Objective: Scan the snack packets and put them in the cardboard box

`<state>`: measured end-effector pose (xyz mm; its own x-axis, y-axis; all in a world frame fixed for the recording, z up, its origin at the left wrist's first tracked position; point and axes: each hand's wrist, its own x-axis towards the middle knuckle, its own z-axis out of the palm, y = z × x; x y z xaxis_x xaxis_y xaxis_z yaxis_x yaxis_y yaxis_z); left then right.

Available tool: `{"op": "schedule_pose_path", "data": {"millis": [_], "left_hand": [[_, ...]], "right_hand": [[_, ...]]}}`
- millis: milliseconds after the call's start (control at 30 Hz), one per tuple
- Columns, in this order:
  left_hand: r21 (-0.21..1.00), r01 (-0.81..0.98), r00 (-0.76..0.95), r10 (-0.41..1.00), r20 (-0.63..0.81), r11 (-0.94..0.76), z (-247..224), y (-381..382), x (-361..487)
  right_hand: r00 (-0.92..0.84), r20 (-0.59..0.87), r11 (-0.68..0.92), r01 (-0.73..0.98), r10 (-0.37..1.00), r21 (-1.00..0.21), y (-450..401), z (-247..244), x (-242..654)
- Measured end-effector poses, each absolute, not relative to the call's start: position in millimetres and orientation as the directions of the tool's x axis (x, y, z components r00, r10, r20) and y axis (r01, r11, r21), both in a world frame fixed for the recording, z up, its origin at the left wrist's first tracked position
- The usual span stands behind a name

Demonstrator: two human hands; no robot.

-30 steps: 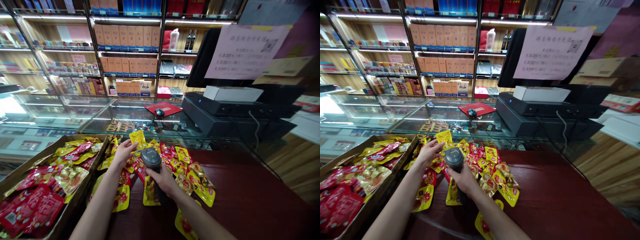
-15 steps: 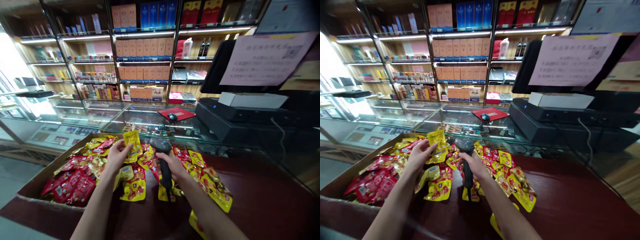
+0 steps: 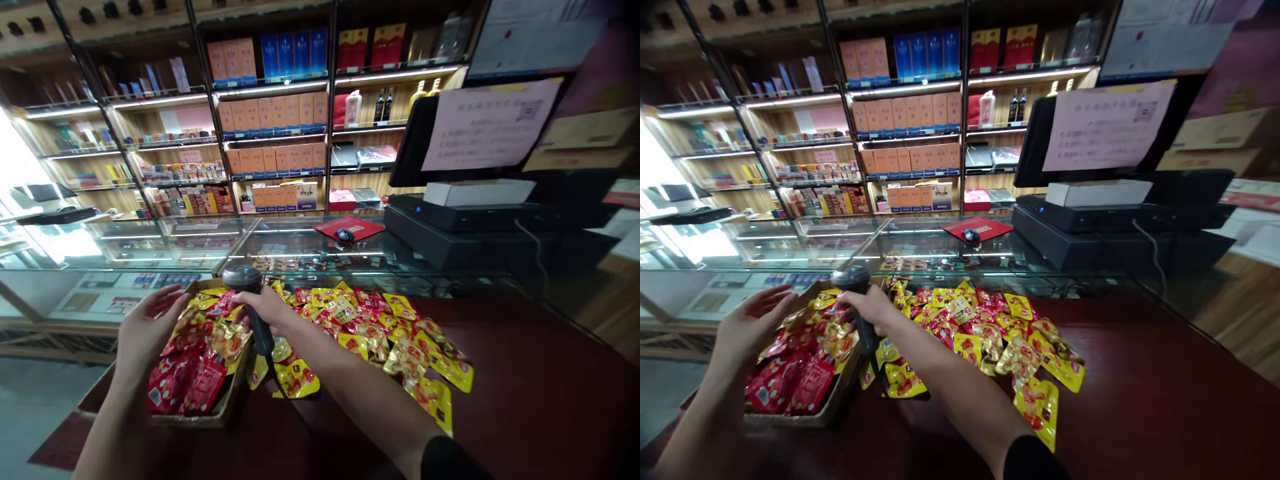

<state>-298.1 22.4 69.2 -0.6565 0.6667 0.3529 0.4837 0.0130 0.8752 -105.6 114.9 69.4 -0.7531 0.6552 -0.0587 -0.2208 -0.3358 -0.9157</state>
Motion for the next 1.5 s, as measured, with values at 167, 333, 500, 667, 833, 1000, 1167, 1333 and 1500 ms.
{"op": "schedule_pose_path", "data": {"millis": [167,333,500,667,833,1000,1167,1333,1500], "left_hand": [[0.902,0.43,-0.566,0.764,0.311,-0.048,60,39,-257],[0.919,0.371,-0.394,0.874,0.285,-0.132,38,73,-176],[0.912,0.347,-0.202,0.932,0.302,-0.22,18,111,-93],[0.885,0.39,-0.111,0.941,0.32,-0.254,7,144,-40],[0.795,0.56,-0.044,0.95,0.308,-0.232,3,164,-30],[0.48,0.867,0.065,0.985,0.159,-0.134,-15,171,-40],[0.325,0.935,0.148,0.989,0.005,-0.142,-24,164,-26],[0.345,0.925,0.172,0.985,-0.006,-0.159,-22,161,-16],[0.677,0.704,0.184,0.976,0.121,-0.216,-18,172,-40]], "right_hand": [[-0.708,-0.063,-0.319,-0.234,0.703,-0.918,116,59,-84],[-0.604,-0.1,-0.29,-0.226,0.791,-0.93,132,40,-14],[-0.435,-0.149,-0.261,-0.211,0.888,-0.942,147,22,66],[-0.312,-0.19,-0.271,-0.243,0.931,-0.931,156,11,122],[-0.255,-0.213,-0.28,-0.263,0.943,-0.923,173,-4,144],[-0.185,-0.189,-0.22,-0.164,0.964,-0.962,190,-21,148],[-0.222,-0.295,-0.332,-0.154,0.929,-0.931,191,-30,142],[-0.352,-0.331,-0.438,-0.29,0.876,-0.851,185,-26,137],[-0.408,-0.215,-0.387,-0.406,0.887,-0.828,175,-4,141]]}}
